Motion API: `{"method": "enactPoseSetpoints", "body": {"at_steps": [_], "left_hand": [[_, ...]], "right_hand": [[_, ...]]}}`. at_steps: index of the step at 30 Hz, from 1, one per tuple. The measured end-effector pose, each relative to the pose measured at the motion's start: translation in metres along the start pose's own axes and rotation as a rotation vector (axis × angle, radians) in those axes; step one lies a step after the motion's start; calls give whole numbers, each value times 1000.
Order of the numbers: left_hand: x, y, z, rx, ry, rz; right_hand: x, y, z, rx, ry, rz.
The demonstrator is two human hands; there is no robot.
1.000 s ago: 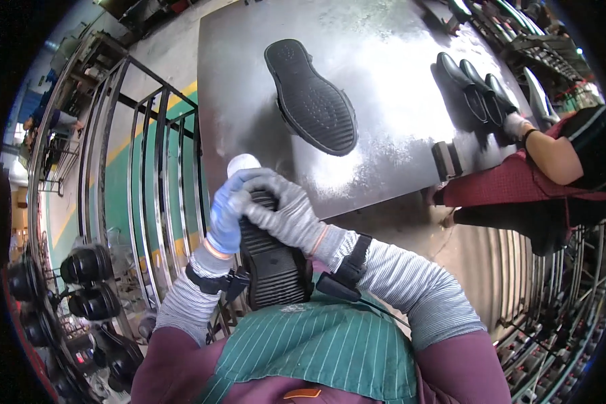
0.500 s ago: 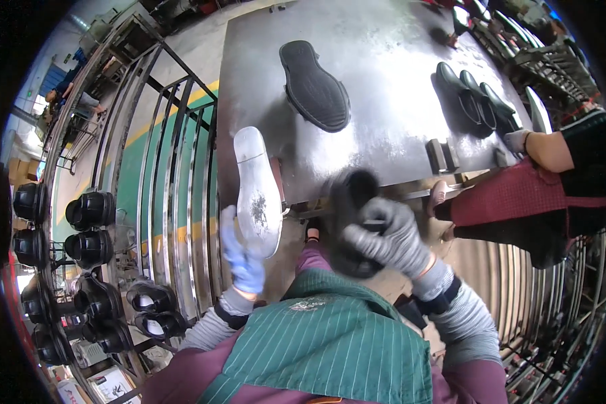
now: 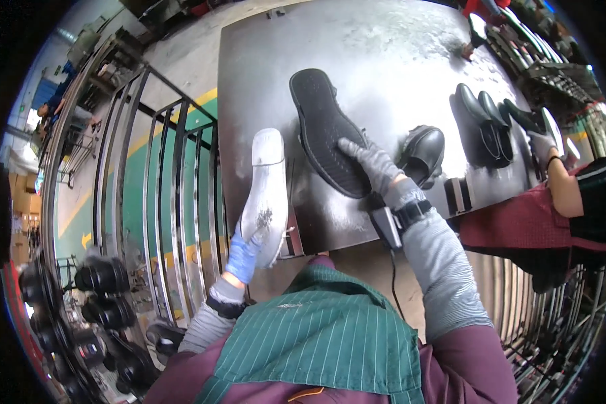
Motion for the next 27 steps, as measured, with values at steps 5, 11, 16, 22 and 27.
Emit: {"method": "enactPoseSetpoints", "body": {"at_steps": [5,11,16,22,27], "left_hand": [[3,14,124,316,-65,24],[-17,-29,242,702,57,-13],[1,-134,326,736,-67,190],[15,-168,292,1105,157,-274],[-12,-92,192,704,156,-299]], "right_hand": [[-20,4,-42,-76,61,-435],[-52,20,-117,30,-125,-122],[-43,36,-118,-30,-254,-105],[-66,67,-131,-501,-227,-267],[-33,70,-95,-351,-169,-484]]}}
Point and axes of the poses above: each hand's wrist, its own z-axis towards the middle knuckle, its own y-axis out of the back of the hand, x = y × z, the point moved 5 cm from there along z, towards the middle knuckle, and after that the axes turned 15 degrees about -y, right-handed, at the moved point
